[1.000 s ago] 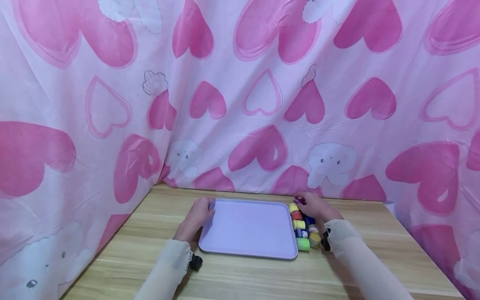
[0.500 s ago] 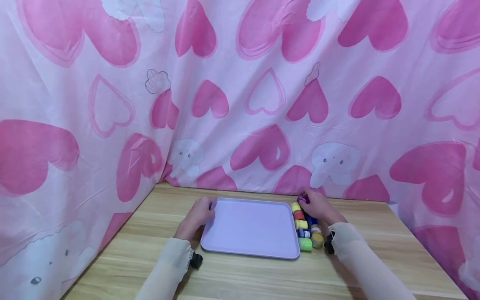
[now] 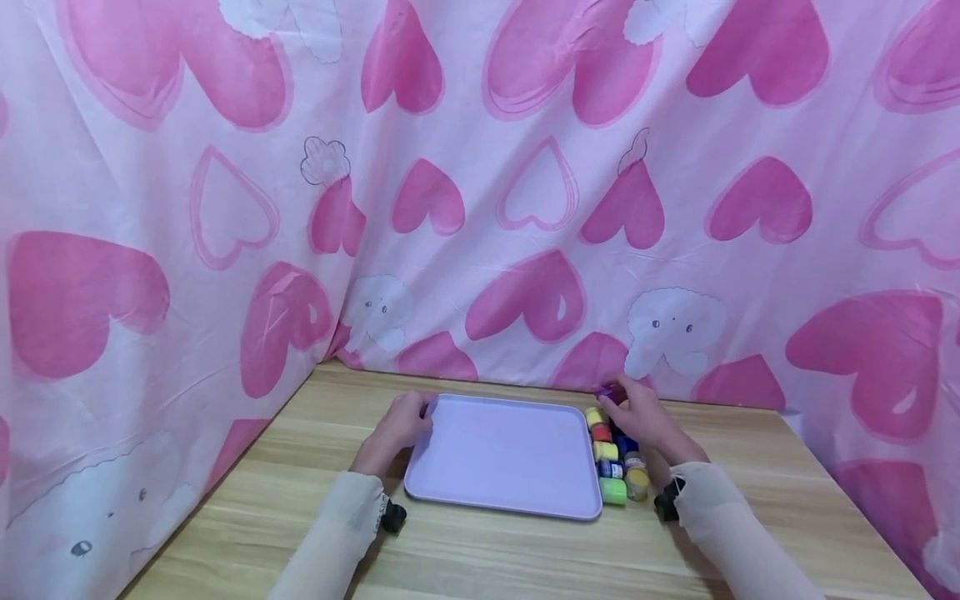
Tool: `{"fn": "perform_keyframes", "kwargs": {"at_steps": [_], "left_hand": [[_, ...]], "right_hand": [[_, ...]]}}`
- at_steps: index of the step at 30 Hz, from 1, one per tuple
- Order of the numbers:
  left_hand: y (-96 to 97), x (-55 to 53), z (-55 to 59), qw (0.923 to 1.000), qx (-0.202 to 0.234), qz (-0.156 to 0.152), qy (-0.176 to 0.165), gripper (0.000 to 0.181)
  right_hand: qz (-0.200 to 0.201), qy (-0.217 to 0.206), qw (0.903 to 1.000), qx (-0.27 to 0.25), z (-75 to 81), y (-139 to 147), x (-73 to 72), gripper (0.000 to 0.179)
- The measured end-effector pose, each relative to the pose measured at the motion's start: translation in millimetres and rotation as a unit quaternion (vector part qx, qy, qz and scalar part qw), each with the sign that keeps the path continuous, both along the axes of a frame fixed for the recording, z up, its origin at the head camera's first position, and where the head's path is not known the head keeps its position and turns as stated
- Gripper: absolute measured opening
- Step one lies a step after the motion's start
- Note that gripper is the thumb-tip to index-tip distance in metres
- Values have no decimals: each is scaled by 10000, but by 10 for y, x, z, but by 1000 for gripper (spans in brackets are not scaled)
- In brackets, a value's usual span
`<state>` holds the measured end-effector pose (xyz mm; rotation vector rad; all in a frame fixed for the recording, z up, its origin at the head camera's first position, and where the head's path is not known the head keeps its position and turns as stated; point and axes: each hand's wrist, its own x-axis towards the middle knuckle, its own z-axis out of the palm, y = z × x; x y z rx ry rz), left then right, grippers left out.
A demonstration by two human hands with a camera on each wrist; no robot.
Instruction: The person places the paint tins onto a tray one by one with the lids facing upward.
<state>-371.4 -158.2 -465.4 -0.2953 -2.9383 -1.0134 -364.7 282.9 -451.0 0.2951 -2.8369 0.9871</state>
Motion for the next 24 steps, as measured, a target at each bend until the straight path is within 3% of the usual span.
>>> {"fn": "perform_keyframes", "kwargs": {"at_steps": [14, 24], "left_hand": [[-28, -20, -49, 9999, 147, -7, -67, 55], [-58, -82, -57, 9982, 416, 53, -431, 56]], "right_hand": [[348, 186, 9992, -24, 29, -74, 29, 54], [698, 289, 9968, 247, 106, -186, 25, 30]]}}
